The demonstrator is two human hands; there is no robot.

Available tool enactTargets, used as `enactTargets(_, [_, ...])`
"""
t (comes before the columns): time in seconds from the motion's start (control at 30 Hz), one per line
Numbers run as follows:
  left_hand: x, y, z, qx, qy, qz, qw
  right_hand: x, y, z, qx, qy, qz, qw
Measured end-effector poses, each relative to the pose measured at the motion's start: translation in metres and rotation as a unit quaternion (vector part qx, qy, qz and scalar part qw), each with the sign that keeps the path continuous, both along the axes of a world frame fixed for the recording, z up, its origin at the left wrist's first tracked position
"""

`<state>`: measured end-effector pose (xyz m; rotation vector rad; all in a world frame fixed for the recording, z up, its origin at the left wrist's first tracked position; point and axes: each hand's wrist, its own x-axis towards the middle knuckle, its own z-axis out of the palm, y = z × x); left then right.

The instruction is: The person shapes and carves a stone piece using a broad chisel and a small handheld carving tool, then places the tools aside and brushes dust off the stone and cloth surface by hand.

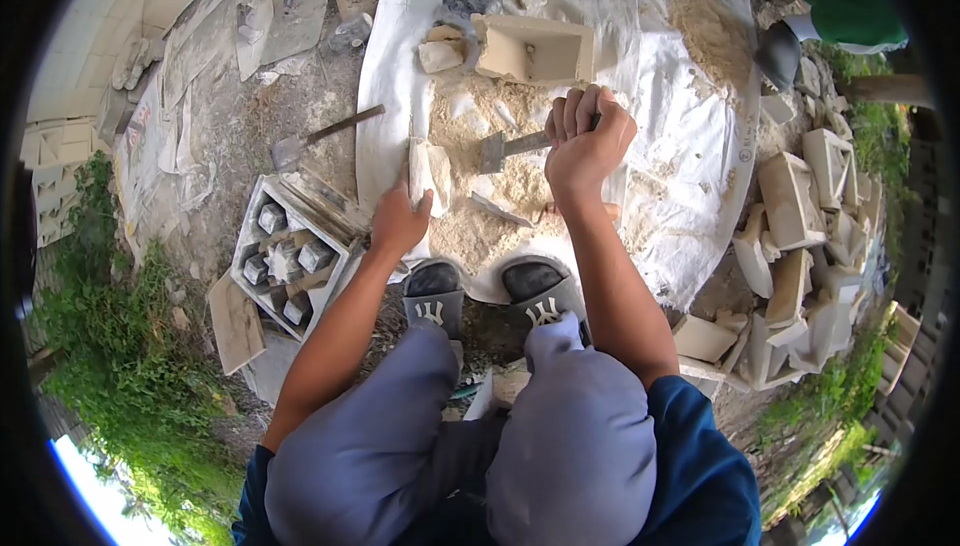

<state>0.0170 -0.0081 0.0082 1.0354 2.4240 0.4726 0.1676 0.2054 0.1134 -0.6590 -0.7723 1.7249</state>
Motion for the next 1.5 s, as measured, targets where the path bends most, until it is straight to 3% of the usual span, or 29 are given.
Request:
enactTargets(0.1, [-0.009, -0.001, 0.016, -0.045, -0.015, 0.059, 0.997, -0.001, 0.002, 0.000, 0.002, -0.004, -0.003, 1.000])
enactTargets(0.17, [-0.020, -0.004, 0.021, 0.087, -0.056, 0.119, 0.987, -0.001, 0.002, 0.000, 0.007, -0.003, -0.007, 1.000])
enactTargets(0.23, [-0.036, -0.006, 0.020, 0.070, -0.063, 0.119, 0.988, 0.001, 0.003, 0.001, -0.002, -0.011, -0.010, 1.000])
enactTargets(0.3, [-0.048, -0.004, 0.013, 0.146, -0.195, 0.155, 0.957, 0.003, 0.005, -0.002, -0.002, -0.006, -0.011, 1.000])
enactTargets(0.47, [-0.050, 0.009, 0.000, 0.094, -0.367, 0.263, 0.887, 0.009, 0.009, -0.004, -0.011, -0.004, -0.016, 1.000])
enactTargets(0.53, [-0.047, 0.015, -0.002, 0.129, -0.218, 0.191, 0.948, 0.011, 0.010, -0.006, -0.021, 0.004, -0.019, 1.000])
enactTargets(0.57, [-0.043, 0.014, -0.003, 0.129, -0.218, 0.193, 0.948, 0.012, 0.010, -0.007, -0.022, 0.004, -0.017, 1.000])
enactTargets(0.63, [-0.029, 0.013, 0.012, 0.121, -0.007, -0.027, 0.992, 0.013, 0.011, -0.009, -0.019, 0.004, -0.016, 1.000])
enactTargets(0.67, [-0.022, 0.014, 0.019, 0.069, 0.015, -0.039, 0.997, 0.012, 0.011, -0.009, -0.019, 0.004, -0.015, 1.000])
enactTargets(0.8, [-0.019, 0.013, 0.010, 0.057, 0.007, -0.027, 0.998, 0.010, 0.009, 0.000, -0.003, 0.012, 0.008, 1.000])
enactTargets(0.87, [-0.020, 0.009, -0.001, 0.085, 0.062, -0.042, 0.994, 0.010, 0.008, 0.012, 0.001, 0.007, 0.026, 1.000])
enactTargets(0.97, [-0.022, 0.009, -0.001, 0.105, -0.010, -0.023, 0.994, 0.016, 0.010, 0.059, 0.077, 0.026, 0.062, 0.995])
enactTargets(1.1, [-0.025, 0.009, -0.007, 0.110, 0.011, -0.037, 0.993, 0.025, 0.016, 0.110, 0.131, 0.134, 0.122, 0.975])
enactTargets(1.17, [-0.024, 0.009, -0.002, 0.103, 0.006, -0.035, 0.994, 0.015, 0.009, 0.099, 0.132, 0.129, 0.127, 0.975])
enactTargets(1.23, [-0.022, 0.008, -0.001, 0.093, 0.004, -0.033, 0.995, -0.018, -0.013, 0.041, 0.099, 0.037, 0.114, 0.988])
enactTargets(1.27, [-0.023, 0.011, 0.001, 0.087, 0.004, -0.032, 0.996, -0.026, -0.020, 0.027, 0.051, 0.088, 0.088, 0.991])
enactTargets(1.37, [-0.026, 0.011, -0.002, 0.087, 0.005, -0.038, 0.995, -0.030, -0.009, 0.050, 0.050, 0.051, 0.121, 0.990])
enactTargets(1.5, [-0.023, 0.006, -0.005, 0.083, 0.011, -0.039, 0.996, -0.019, -0.006, 0.111, 0.153, 0.070, 0.145, 0.975])
